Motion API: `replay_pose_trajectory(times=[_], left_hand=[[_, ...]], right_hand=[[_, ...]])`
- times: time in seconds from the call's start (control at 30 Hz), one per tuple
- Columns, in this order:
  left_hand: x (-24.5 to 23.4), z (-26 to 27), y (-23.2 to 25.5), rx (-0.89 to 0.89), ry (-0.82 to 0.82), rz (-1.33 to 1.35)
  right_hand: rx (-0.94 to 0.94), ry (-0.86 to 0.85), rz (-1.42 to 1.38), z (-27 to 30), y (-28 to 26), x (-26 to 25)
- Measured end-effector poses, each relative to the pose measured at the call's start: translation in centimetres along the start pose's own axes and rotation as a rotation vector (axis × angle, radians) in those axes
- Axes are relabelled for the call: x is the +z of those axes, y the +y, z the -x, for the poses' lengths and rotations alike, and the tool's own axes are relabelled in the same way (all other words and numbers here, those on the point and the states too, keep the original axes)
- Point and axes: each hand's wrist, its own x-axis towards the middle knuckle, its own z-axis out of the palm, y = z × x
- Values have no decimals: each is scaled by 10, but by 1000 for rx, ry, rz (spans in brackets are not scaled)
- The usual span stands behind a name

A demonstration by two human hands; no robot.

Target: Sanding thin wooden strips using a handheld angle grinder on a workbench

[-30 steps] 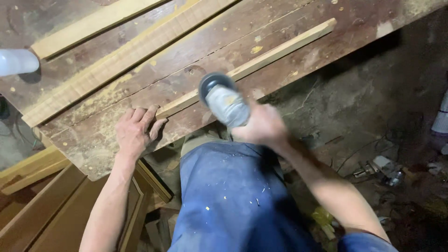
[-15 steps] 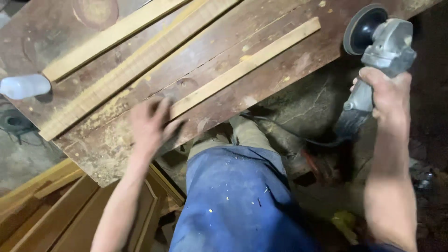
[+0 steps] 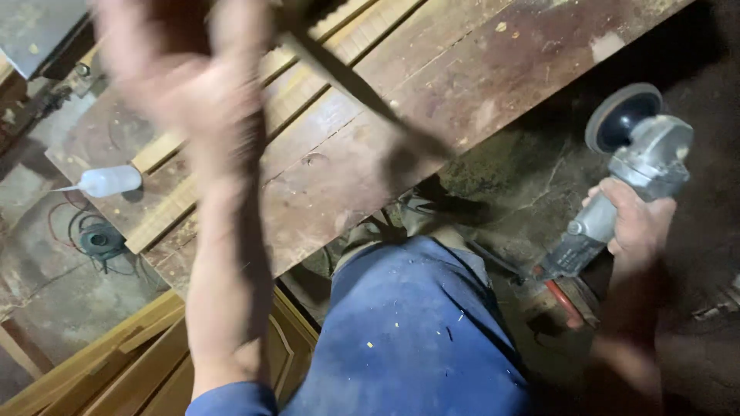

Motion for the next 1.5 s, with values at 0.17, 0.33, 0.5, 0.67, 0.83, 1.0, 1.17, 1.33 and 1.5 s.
replay_pose_trajectory(times=[0.17,0.33,0.5,0.67,0.83,1.0,1.17,1.33,1.5], left_hand=[[-100,156,-32,-1118,435,231],[-126,262,-67,-1752,728,403],[-169,302,-78,-1971,538,413],[-225,331,-79,-460,-380,-836],[-233,321,-93,-222,-481,-1058],[-240,334,-116,-188,-418,-920],[-242,333,-118,-191,-404,-923],[-239,333,-121,-147,-379,-933],[-241,333,-122,-127,-389,-963]], right_hand=[[2,52,110,-5,32,-27],[66,77,95,8,38,-14],[48,11,444,71,-23,50],[-64,-376,760,126,-13,100],[-128,-794,1169,187,-27,207],[-95,-945,1202,180,-19,246],[-166,-682,1191,113,-50,225],[-139,-571,1089,48,-68,214],[-151,-442,1013,23,-67,207]])
